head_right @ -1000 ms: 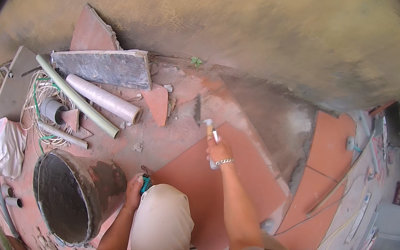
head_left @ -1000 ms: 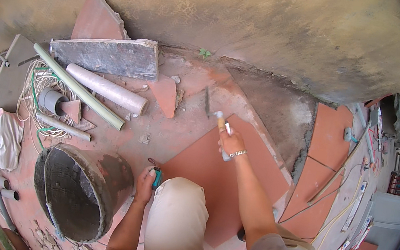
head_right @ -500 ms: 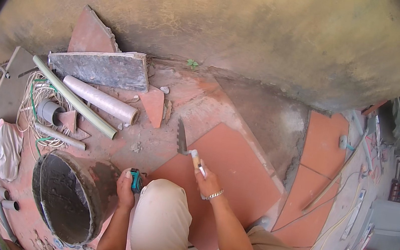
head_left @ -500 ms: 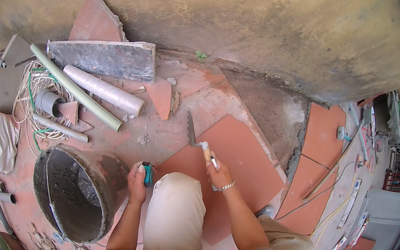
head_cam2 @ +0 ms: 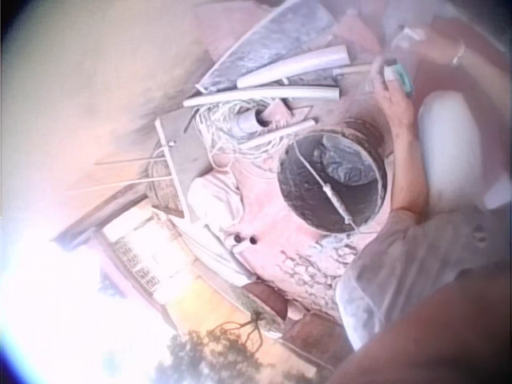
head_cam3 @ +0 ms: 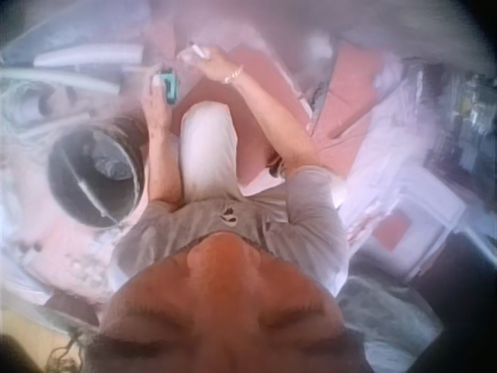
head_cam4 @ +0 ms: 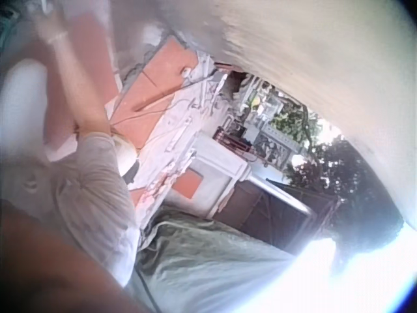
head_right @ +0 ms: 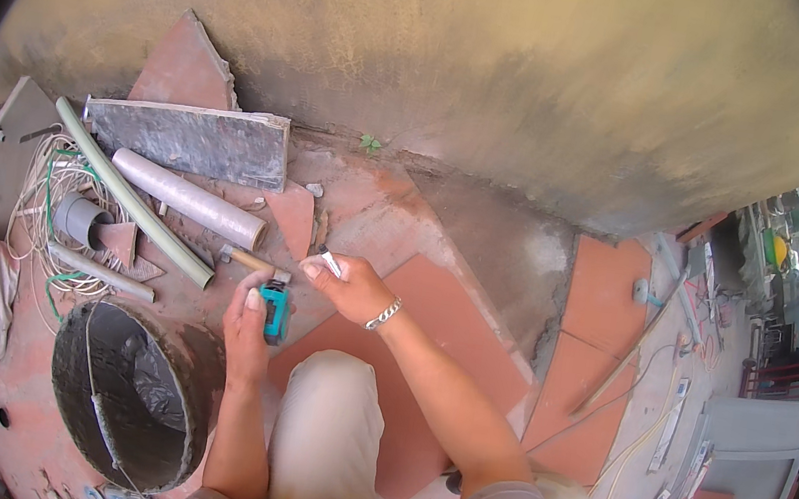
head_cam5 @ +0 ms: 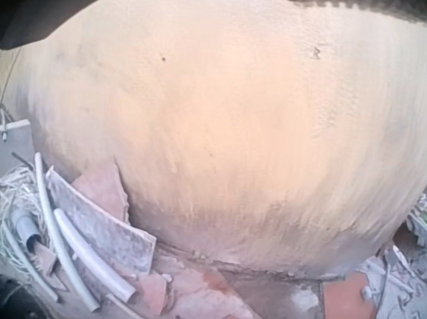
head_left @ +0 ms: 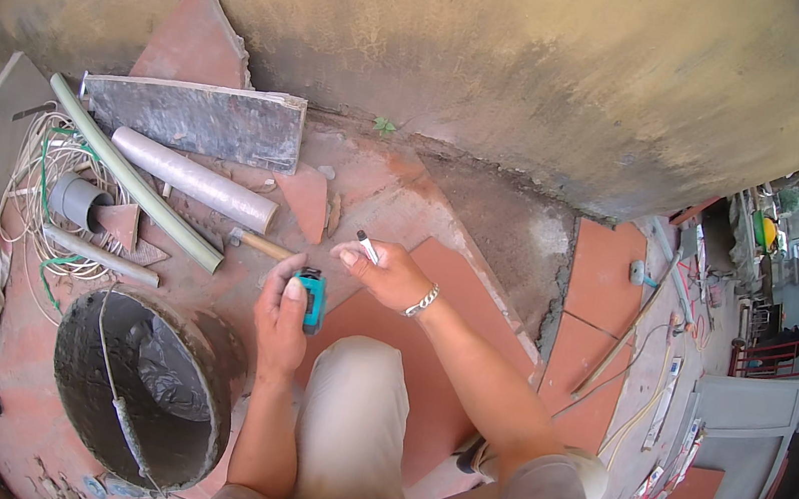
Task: The person walks through a cluttered outdoor construction area, picks up a red floor tile, and places it on the ground. They then use a tape measure and a marker to measure and mark the tile multiple times.
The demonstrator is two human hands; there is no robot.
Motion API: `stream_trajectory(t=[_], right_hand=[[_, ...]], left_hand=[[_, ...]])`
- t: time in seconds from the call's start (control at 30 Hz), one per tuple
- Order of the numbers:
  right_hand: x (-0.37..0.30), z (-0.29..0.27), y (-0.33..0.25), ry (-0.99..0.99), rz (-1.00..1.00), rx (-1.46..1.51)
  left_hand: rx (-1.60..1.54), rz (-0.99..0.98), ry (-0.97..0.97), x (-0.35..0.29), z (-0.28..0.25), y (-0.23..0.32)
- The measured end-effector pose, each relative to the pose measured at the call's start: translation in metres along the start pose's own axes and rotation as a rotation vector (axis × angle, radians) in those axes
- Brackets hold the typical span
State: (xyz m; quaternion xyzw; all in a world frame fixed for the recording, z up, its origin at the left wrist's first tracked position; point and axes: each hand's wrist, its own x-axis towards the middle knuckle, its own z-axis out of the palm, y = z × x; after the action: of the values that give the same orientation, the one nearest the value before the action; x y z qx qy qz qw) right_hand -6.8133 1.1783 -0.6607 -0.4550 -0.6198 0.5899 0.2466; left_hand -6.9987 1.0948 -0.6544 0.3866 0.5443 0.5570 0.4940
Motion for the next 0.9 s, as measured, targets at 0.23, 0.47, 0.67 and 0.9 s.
stream_trajectory(t=[0.23, 0.47, 0.67, 0.9], right_hand=[[-0.041, -0.066, -0.101, -0.087, 0.069, -0.127], [-0.103, -0.164, -0.100, 0.217, 0.207, -0.051], [-0.122, -0.282, -0.030, 0.773, 0.188, 0.249], [-0.055, -0.314, 0.110, 1.070, 0.334, 0.321]], left_hand=[[-0.120, 0.063, -0.382, 0.019, 0.061, 0.055], [0.294, -0.075, -0.783, 0.062, 0.087, 0.039], [0.813, -0.275, -0.678, 0.117, 0.025, -0.025], [0.878, -0.344, -0.708, 0.144, 0.006, -0.074]])
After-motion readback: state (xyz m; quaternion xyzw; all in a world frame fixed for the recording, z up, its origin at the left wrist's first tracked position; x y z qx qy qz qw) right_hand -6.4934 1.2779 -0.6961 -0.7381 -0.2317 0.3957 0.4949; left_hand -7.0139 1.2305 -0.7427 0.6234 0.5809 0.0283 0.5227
